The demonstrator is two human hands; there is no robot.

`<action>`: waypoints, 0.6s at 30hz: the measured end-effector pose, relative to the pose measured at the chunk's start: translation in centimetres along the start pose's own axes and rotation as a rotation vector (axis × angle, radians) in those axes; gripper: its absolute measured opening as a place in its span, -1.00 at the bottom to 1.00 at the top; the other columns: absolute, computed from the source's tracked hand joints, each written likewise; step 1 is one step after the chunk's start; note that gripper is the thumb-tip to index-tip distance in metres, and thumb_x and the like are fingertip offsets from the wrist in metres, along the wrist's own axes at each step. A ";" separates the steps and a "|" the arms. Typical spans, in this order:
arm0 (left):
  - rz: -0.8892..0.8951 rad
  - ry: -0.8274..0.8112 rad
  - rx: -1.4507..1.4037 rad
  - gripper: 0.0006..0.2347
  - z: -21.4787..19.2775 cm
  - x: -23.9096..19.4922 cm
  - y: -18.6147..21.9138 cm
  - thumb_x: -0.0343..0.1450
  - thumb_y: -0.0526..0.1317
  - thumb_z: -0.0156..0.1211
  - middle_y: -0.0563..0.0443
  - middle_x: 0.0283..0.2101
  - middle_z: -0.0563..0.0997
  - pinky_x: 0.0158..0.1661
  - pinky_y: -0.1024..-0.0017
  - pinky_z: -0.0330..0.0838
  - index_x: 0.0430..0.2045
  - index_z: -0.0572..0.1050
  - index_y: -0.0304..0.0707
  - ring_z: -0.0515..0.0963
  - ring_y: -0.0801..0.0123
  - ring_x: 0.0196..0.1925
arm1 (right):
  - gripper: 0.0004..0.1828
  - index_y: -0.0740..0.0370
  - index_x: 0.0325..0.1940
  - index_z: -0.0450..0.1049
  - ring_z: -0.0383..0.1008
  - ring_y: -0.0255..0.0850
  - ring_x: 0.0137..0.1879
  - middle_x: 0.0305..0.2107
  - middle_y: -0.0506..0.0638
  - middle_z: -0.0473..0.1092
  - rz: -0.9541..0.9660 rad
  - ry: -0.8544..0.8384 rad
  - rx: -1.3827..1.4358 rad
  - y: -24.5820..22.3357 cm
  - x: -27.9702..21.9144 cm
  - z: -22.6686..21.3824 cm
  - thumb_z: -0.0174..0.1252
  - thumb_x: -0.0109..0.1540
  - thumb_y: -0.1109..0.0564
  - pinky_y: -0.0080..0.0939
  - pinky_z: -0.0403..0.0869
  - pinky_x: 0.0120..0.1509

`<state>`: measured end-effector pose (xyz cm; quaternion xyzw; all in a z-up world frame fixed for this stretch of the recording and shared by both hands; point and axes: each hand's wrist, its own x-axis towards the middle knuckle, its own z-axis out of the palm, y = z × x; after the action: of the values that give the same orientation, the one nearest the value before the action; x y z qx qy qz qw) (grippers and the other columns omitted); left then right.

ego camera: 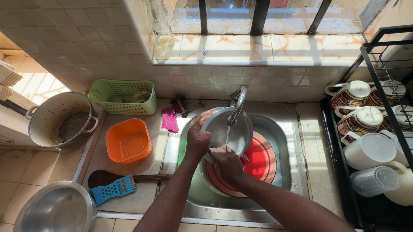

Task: Washing and rinsing a metal pot in a kitchen sink

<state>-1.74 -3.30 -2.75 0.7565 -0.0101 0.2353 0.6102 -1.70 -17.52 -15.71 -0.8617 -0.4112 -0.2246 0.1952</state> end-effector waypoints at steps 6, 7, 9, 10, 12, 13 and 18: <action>-0.039 -0.355 0.158 -0.39 -2.0 2.3 -3.0 0.08 -0.49 -0.09 -0.11 0.13 0.61 0.43 -0.05 0.13 0.04 0.62 -0.19 0.40 -0.12 0.35 | -0.85 0.02 -0.12 0.47 0.53 -0.10 -0.11 -0.36 0.01 0.47 -0.503 0.028 -0.113 7.6 -2.1 0.5 0.11 0.23 0.16 0.23 0.31 0.37; -0.040 -0.352 0.157 -0.39 -1.7 2.2 -3.2 0.08 -0.49 -0.09 -0.11 0.13 0.61 0.43 -0.05 0.13 0.04 0.62 -0.19 0.40 -0.12 0.35 | -0.85 0.02 -0.12 0.47 0.53 -0.10 -0.11 -0.36 0.01 0.47 -0.506 0.027 -0.112 8.7 -2.5 1.8 0.11 0.23 0.16 0.23 0.31 0.37; 0.035 -0.285 0.170 -0.39 -0.8 2.3 -3.7 0.05 -0.55 -0.12 0.01 0.12 0.64 0.43 0.09 0.15 -0.04 0.65 -0.18 0.46 0.04 0.32 | -0.93 0.01 -0.23 0.47 0.51 -0.11 -0.18 -0.43 -0.01 0.45 -0.463 -0.003 -0.189 11.1 -3.2 4.3 0.12 0.21 0.14 0.20 0.31 0.32; 0.036 -0.282 0.168 -0.39 -0.6 2.3 -3.4 0.05 -0.55 -0.12 0.01 0.12 0.64 0.43 0.09 0.15 -0.04 0.65 -0.18 0.46 0.04 0.32 | -0.93 0.01 -0.23 0.47 0.51 -0.11 -0.18 -0.43 -0.01 0.45 -0.467 -0.003 -0.191 12.4 -3.5 5.5 0.12 0.21 0.14 0.20 0.31 0.32; 0.096 -0.222 0.186 -0.39 -0.2 1.7 -3.1 0.02 -0.49 -0.13 0.16 0.11 0.64 0.39 0.01 0.20 -0.10 0.68 -0.03 0.39 0.01 0.36 | -0.94 -0.02 -0.40 0.46 0.49 -0.12 -0.28 -0.53 -0.05 0.42 -0.393 -0.053 -0.305 14.5 -5.0 8.0 0.13 0.17 0.11 0.15 0.31 0.25; 0.094 -0.221 0.183 -0.39 0.0 1.4 -2.2 0.02 -0.49 -0.13 0.16 0.11 0.64 0.39 0.01 0.20 -0.10 0.68 -0.03 0.39 0.01 0.36 | -0.94 -0.02 -0.40 0.46 0.49 -0.12 -0.28 -0.53 -0.05 0.42 -0.394 -0.056 -0.305 13.0 -4.9 7.5 0.13 0.17 0.11 0.15 0.31 0.25; 0.081 -0.018 -0.020 -0.43 0.3 0.4 -0.2 0.03 -0.44 -0.09 -0.09 0.08 0.63 0.34 -0.13 0.20 -0.10 0.67 -0.19 0.38 -0.16 0.34 | -0.93 0.01 -0.33 0.49 0.51 -0.19 -0.34 -0.44 -0.05 0.49 -0.003 -0.437 -0.373 3.1 -0.4 0.6 0.15 0.26 0.13 -0.12 0.48 -0.20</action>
<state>-1.22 -3.46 -2.79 0.7514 -0.0486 0.2528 0.6076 0.66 -19.29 -16.93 -0.9099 -0.3965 -0.1059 -0.0603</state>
